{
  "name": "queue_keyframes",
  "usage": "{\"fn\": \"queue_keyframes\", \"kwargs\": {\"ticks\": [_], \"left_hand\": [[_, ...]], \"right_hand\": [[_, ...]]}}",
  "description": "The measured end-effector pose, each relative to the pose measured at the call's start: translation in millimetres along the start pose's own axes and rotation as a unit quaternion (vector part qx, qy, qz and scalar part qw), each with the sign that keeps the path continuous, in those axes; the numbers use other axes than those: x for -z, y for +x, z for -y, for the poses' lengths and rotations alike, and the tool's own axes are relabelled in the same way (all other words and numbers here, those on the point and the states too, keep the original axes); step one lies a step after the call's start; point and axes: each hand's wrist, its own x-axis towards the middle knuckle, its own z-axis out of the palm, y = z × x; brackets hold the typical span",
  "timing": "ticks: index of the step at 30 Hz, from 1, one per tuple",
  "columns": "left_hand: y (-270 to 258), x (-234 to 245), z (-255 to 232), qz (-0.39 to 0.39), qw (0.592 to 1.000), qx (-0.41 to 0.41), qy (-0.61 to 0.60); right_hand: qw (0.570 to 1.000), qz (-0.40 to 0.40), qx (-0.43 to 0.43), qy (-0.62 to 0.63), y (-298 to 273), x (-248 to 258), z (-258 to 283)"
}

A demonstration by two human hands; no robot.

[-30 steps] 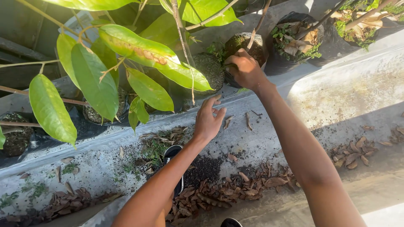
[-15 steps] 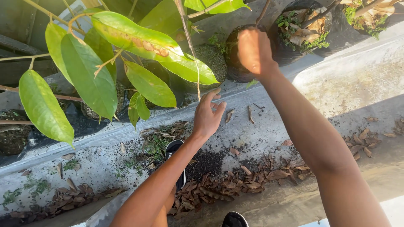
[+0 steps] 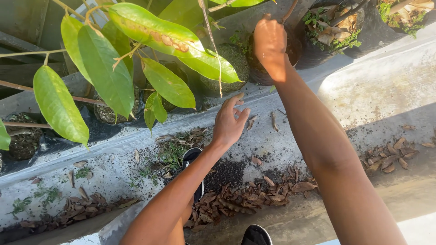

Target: Removing weeds and dry leaves from potted plants.

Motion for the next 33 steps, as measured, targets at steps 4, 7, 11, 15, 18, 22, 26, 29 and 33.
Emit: {"fn": "queue_keyframes", "kwargs": {"ticks": [4,7,11,15,18,22,26,29,33], "left_hand": [[-6.7,-1.4,-3.5,-0.004,1.0,-0.009,0.005],[-12.3,5.8,-11.2,0.002,1.0,-0.004,-0.002],[-17.7,13.9,-9.6,0.006,1.0,-0.001,-0.006],[-17.8,15.6,-1.8,-0.003,1.0,-0.008,0.0],[-18.2,8.9,0.4,-0.001,1.0,-0.008,0.004],[-17.3,1.8,-16.8,0.019,1.0,0.005,-0.01],[-18.0,1.2,-25.0,0.024,1.0,0.001,-0.018],[-15.9,4.0,-19.9,0.016,1.0,-0.002,-0.024],[-13.6,1.8,-17.8,0.021,0.999,0.026,-0.021]], "right_hand": [[0.994,-0.072,0.077,-0.041,0.6,-2.5,-3.5],[0.994,-0.056,0.071,-0.062,6.0,1.3,-3.2],[0.994,-0.005,0.104,-0.035,-23.9,19.6,-9.7],[0.977,0.035,0.207,0.047,-71.9,53.5,-20.0],[0.968,-0.002,0.225,0.115,-101.7,84.3,-22.8],[0.97,0.007,0.203,0.131,-101.0,59.6,-48.7],[0.982,0.048,0.157,0.091,-85.3,73.8,-67.1],[0.989,0.043,0.08,0.115,-78.8,73.6,-85.3],[0.974,0.065,0.13,0.171,-90.4,85.8,-70.7]]}}
